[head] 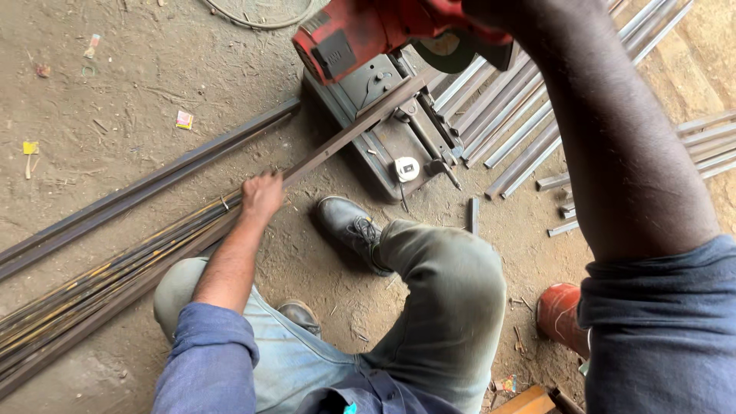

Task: The person sits on the ground and uses a red chop saw to cut long metal bars into shorter segments. They measure the bars with a tape measure, position them under the saw blade, and cut them while sparks fly. The cut pieces are then placed aside.

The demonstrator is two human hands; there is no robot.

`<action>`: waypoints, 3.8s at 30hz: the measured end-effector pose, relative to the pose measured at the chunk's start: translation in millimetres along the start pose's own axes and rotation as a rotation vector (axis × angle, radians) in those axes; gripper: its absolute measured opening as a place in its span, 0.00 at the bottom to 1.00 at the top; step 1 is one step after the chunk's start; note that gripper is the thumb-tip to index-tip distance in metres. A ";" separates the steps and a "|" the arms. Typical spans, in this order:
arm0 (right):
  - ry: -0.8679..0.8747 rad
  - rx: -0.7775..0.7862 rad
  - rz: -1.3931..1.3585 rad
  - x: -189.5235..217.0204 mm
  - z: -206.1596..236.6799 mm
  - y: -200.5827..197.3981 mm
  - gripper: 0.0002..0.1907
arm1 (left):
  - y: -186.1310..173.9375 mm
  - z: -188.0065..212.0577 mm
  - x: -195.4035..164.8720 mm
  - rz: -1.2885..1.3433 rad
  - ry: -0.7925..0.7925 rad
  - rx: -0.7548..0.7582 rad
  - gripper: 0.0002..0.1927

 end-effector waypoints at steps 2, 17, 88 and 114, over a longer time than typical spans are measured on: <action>0.029 0.026 0.003 3.9 3.9 0.3 0.16 | 10.4 23.9 19.0 -0.039 -0.040 0.146 0.18; 0.375 0.115 -0.325 -54.1 45.7 56.7 0.23 | 36.3 127.0 105.3 0.013 -0.308 0.351 0.17; 0.300 0.076 -0.385 -85.9 91.8 97.3 0.22 | -30.6 53.8 -57.6 0.368 -0.396 0.314 0.67; 0.335 0.103 -0.384 -87.1 92.8 99.4 0.24 | -57.0 42.6 -67.3 0.501 -0.475 0.411 0.73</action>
Point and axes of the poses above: each hand's wrist, its own z-axis away from the middle knuckle, its own y-axis out of the palm, x = y × z, the point moved 2 cm from there along -z, towards the middle knuckle, and after that the axes turned 1 degree about z, right-handed, at the moved point
